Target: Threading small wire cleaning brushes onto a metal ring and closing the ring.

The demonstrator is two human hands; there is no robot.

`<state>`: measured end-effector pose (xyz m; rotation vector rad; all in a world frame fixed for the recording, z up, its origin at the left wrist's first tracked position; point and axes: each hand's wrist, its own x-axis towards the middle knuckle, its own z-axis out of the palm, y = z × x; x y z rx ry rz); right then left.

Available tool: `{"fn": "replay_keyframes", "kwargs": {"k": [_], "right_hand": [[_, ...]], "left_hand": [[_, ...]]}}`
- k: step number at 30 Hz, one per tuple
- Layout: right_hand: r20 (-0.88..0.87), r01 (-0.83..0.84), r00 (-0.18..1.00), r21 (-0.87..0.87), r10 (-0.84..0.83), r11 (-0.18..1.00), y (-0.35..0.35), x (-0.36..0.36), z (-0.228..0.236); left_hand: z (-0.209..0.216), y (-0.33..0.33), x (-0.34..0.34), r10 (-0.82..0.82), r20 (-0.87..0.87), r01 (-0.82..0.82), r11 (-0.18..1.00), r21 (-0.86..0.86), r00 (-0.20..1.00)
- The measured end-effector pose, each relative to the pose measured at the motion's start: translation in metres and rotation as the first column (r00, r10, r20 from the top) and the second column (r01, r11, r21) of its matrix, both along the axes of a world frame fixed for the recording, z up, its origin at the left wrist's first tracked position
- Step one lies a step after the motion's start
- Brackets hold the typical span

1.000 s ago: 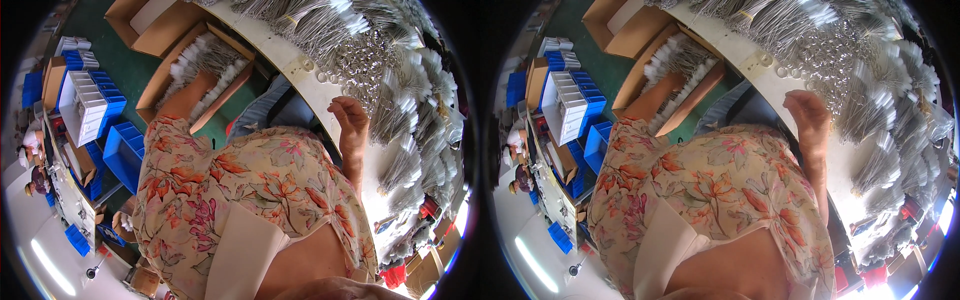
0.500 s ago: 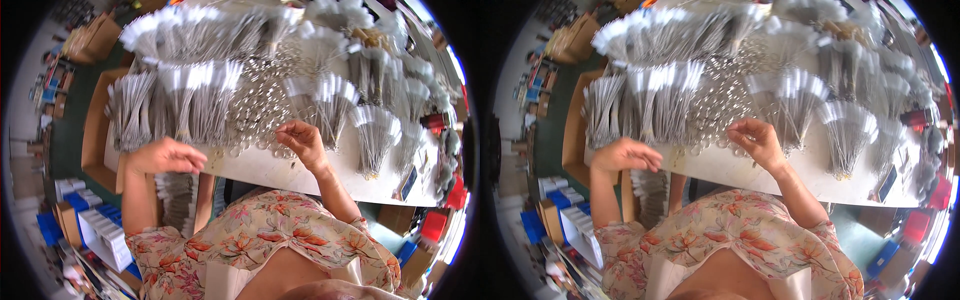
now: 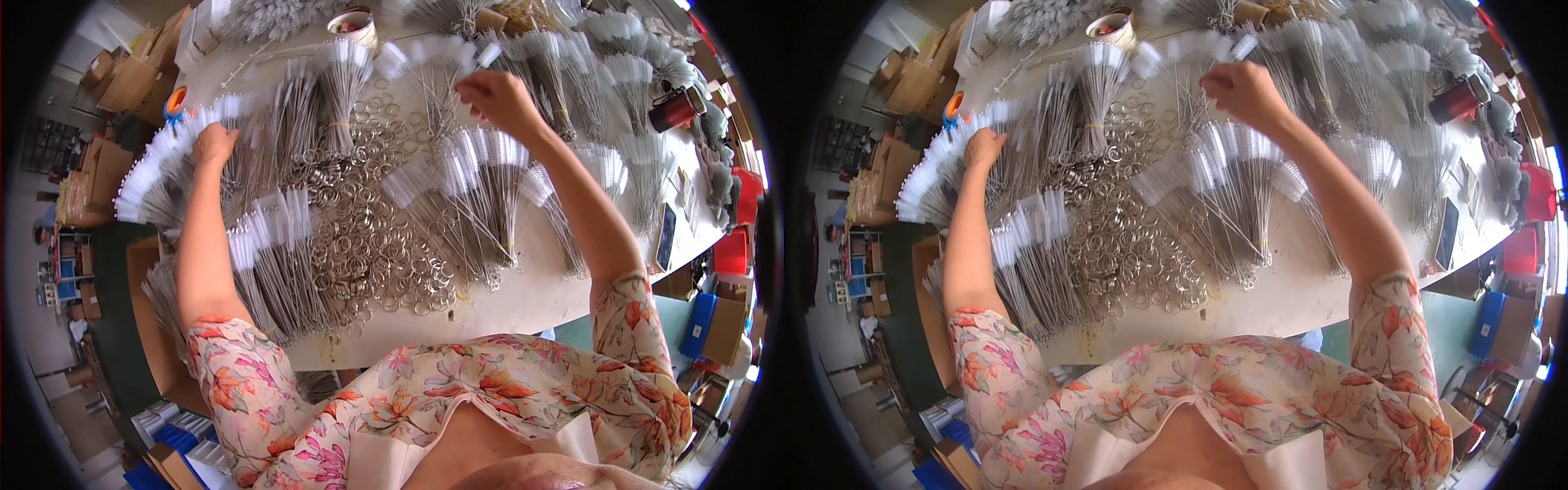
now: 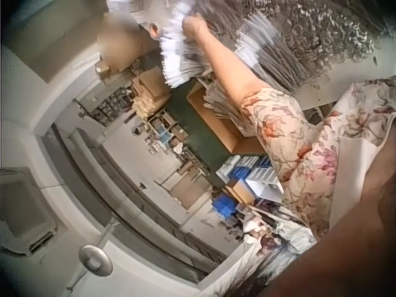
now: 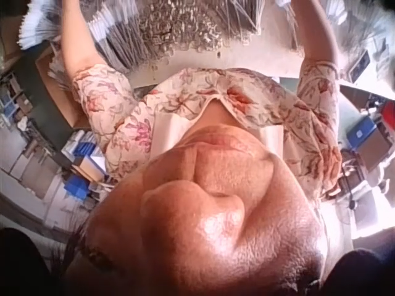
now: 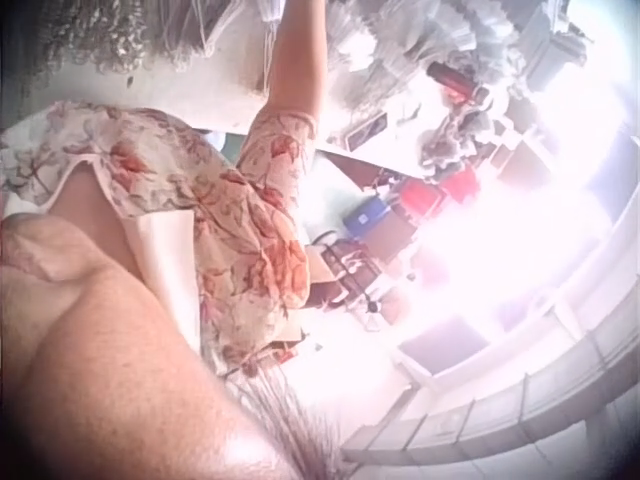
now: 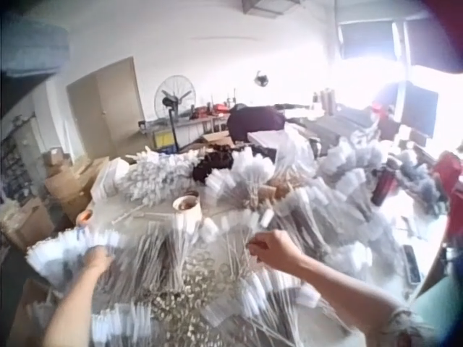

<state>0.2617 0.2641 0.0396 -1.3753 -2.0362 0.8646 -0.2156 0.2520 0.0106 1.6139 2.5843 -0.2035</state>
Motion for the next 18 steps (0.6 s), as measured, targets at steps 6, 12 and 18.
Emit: {"fn": "replay_keyframes", "kwargs": {"k": [6,12,18], "right_hand": [[0.556,0.156,0.831,-0.182,-0.03,0.971,0.064,-0.012,-0.015],[0.102,0.207,0.975,-0.085,-0.198,0.975,0.065,-0.024,-0.034],[-0.228,0.295,0.95,0.425,-0.214,0.856,0.04,-0.021,0.043]], "left_hand": [[-0.001,-0.011,-0.01,0.09,-0.033,-0.089,0.995,0.047,0.995],[-0.004,-0.019,-0.07,0.156,0.17,-0.22,0.85,0.479,0.973],[0.029,-0.014,0.065,-0.286,0.299,0.062,0.809,0.585,0.91]]}}
